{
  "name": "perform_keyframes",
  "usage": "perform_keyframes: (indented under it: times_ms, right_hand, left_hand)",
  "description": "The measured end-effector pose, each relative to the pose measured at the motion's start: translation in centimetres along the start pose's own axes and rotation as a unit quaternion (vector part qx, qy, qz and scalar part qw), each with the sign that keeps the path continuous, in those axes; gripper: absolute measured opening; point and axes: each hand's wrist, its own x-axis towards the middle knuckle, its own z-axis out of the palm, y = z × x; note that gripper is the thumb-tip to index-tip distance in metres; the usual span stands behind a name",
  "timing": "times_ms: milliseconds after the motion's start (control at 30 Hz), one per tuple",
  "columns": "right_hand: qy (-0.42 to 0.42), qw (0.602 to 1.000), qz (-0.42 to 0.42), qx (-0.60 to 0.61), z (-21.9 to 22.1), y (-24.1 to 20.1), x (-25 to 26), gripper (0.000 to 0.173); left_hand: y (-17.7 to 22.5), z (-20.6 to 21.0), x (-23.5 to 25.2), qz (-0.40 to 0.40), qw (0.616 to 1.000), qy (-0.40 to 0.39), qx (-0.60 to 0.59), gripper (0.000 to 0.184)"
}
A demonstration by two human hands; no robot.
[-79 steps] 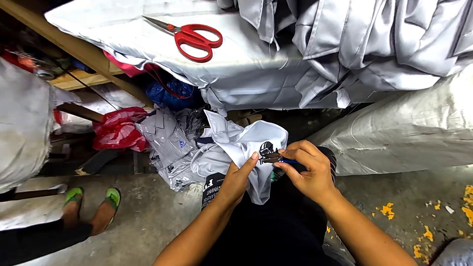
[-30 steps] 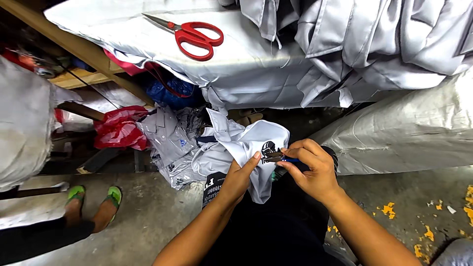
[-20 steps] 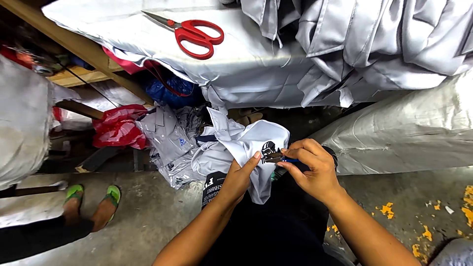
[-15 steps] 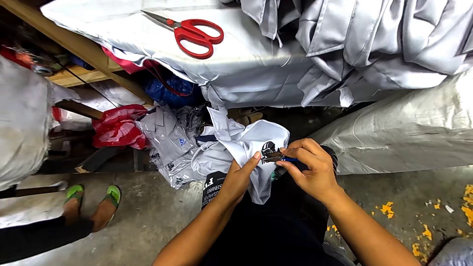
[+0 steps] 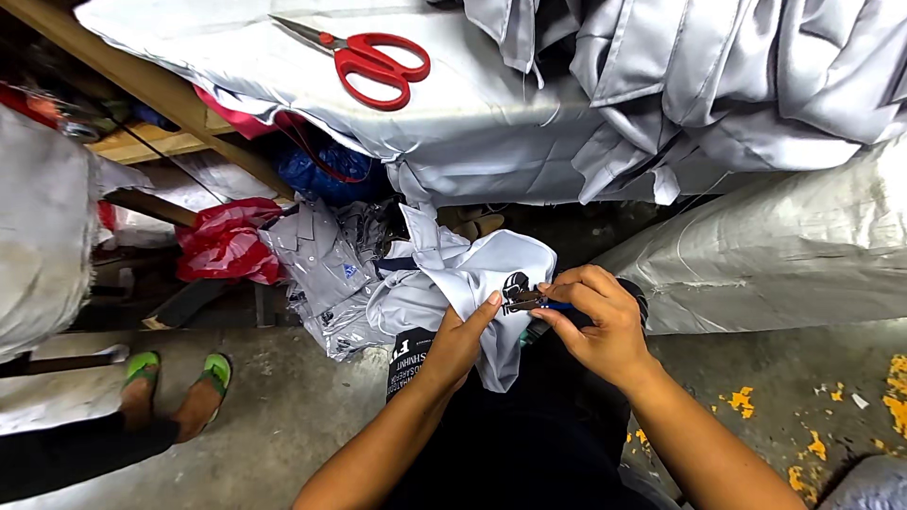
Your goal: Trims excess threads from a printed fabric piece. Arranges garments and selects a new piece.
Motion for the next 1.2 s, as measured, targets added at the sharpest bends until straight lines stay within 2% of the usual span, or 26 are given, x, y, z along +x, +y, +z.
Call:
perform_keyframes:
  times_ms: [400, 633, 767, 933, 1100, 1200]
  right_hand:
    - [0.001, 1.0, -0.008, -0.014, 0.0, -0.2, -0.1, 0.019]
    - [0.015, 0.994, 0.082, 0.067, 1.3, -0.3, -1.0, 0.026]
    - [0.048, 0.998, 0.036, 0.028, 1.5, -0.4, -1.2, 0.022]
    - [0.029, 0.988, 0.121, 0.086, 1.9, -0.8, -1.6, 0.026]
    - [0.061, 0.996, 0.059, 0.033, 1.9, -0.9, -1.6, 0.023]
    - [0.047, 0.991, 0.103, 0.069, 1.9, -1.0, -1.7, 0.025]
  left_hand:
    - [-0.1, 0.0, 0.0, 0.01, 1.0, -0.003, -0.005, 0.018]
    - [-0.1, 0.1, 0.1, 0.028, 0.999, 0.012, -0.019, 0.015]
    - [-0.4, 0.4, 0.2, 0.051, 0.997, 0.046, -0.02, 0.015]
    - [-0.7, 0.7, 0.0, 0.069, 0.996, 0.057, -0.008, 0.016]
    - [-0.6, 0.7, 0.1, 0.066, 0.996, 0.058, -0.005, 0.015]
    - [-0.6, 0.8, 0.2, 0.074, 0.995, 0.063, -0.02, 0.018]
